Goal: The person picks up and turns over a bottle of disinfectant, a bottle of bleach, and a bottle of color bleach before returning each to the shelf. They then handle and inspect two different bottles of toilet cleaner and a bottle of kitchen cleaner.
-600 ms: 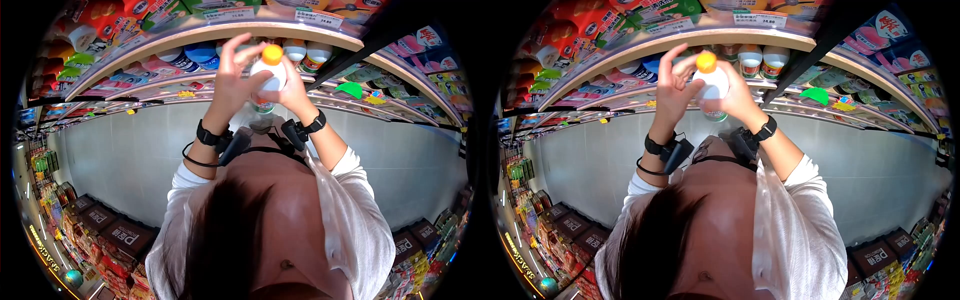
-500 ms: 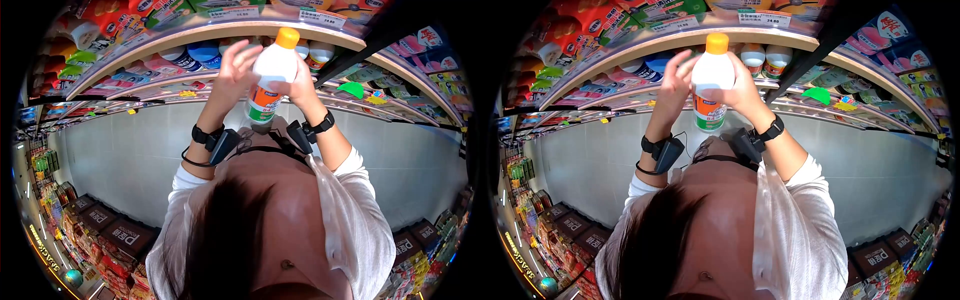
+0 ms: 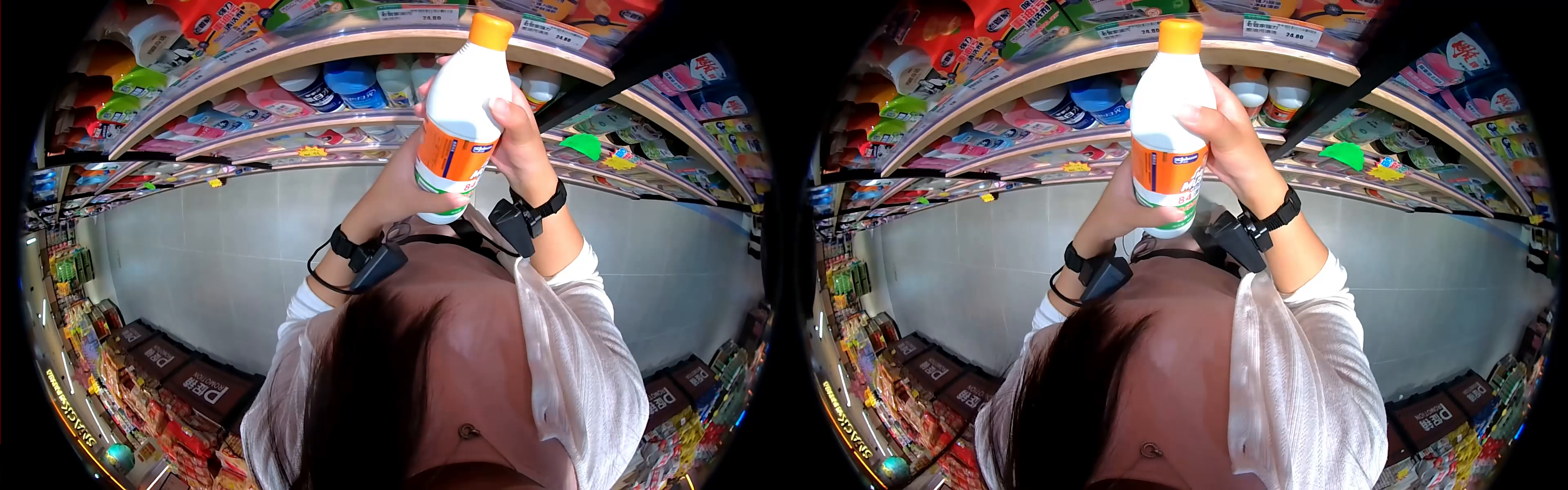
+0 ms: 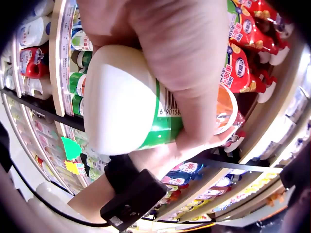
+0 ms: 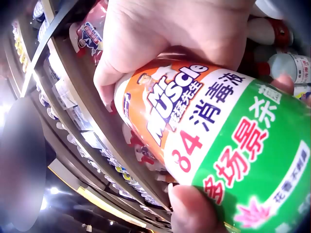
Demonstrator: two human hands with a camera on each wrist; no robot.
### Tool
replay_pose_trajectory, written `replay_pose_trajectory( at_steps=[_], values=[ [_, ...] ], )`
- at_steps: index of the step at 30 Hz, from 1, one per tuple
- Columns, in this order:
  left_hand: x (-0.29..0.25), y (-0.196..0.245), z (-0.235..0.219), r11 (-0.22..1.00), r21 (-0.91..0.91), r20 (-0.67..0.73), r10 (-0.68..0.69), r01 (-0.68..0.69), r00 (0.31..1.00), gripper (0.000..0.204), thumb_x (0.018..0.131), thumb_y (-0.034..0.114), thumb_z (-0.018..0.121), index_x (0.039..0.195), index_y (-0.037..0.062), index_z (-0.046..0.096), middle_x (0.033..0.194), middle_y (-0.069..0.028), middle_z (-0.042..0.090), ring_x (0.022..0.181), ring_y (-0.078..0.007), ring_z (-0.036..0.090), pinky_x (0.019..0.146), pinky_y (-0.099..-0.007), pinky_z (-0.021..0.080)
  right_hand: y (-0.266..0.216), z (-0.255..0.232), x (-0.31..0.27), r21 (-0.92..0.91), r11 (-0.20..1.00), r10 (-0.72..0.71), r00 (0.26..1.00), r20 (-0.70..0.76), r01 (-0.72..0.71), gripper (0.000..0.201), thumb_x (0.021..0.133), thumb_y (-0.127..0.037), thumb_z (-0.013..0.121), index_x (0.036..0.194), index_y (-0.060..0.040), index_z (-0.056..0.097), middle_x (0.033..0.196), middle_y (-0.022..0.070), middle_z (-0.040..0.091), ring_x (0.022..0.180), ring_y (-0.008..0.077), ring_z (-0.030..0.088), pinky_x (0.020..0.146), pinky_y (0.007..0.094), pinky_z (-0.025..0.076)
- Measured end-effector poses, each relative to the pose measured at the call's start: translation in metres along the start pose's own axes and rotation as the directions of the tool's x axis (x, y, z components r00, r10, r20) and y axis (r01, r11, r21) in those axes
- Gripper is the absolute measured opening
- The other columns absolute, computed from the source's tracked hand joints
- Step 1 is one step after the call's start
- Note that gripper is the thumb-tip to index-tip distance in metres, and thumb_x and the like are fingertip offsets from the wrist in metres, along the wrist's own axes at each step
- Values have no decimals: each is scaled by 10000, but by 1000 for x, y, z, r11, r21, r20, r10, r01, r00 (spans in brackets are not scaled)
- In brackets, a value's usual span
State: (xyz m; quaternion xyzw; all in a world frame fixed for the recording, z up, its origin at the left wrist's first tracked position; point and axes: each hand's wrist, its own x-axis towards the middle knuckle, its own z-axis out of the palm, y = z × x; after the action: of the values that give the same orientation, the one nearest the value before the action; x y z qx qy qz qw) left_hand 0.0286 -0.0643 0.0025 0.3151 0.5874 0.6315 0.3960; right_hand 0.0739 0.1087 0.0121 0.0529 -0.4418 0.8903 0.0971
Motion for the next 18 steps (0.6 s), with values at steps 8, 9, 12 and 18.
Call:
replay_pose_trajectory(
  at_steps=[8,9,12,18],
  values=[
    [3,-27,-1,856,488,-218,308,-169,926,868,633,163,844,1306,13,317,1204,-139,495,1115,-221,530,936,-351,440,-10,23,9,-272,960,-151,946,-287,70,293,858,-213,649,1060,-15,573,957,85,659,864,137,644,791,282,512],
    [4,-27,-3,856,490,-198,296,-167,935,878,637,180,845,1315,7,315,1219,-140,490,1122,-221,526,940,-351,437,-10,22,11,-259,962,-157,945,-286,81,289,861,-210,639,1060,-12,572,958,94,659,864,146,646,791,287,515],
    [3,-19,-11,898,413,-138,226,-151,964,891,635,223,845,1324,-3,327,1235,-147,500,1143,-227,519,958,-350,423,-9,22,12,-201,975,-144,954,-263,91,286,866,-215,604,1060,-7,570,961,122,659,869,179,654,798,307,525],
    [-7,-21,-43,943,-275,300,-103,189,948,1011,649,392,828,1400,-6,279,1267,-197,526,1120,-301,572,968,-390,442,-13,17,11,121,993,-6,997,-81,16,402,849,-345,521,1050,-1,572,969,175,650,929,283,658,863,395,527]
  ],
)
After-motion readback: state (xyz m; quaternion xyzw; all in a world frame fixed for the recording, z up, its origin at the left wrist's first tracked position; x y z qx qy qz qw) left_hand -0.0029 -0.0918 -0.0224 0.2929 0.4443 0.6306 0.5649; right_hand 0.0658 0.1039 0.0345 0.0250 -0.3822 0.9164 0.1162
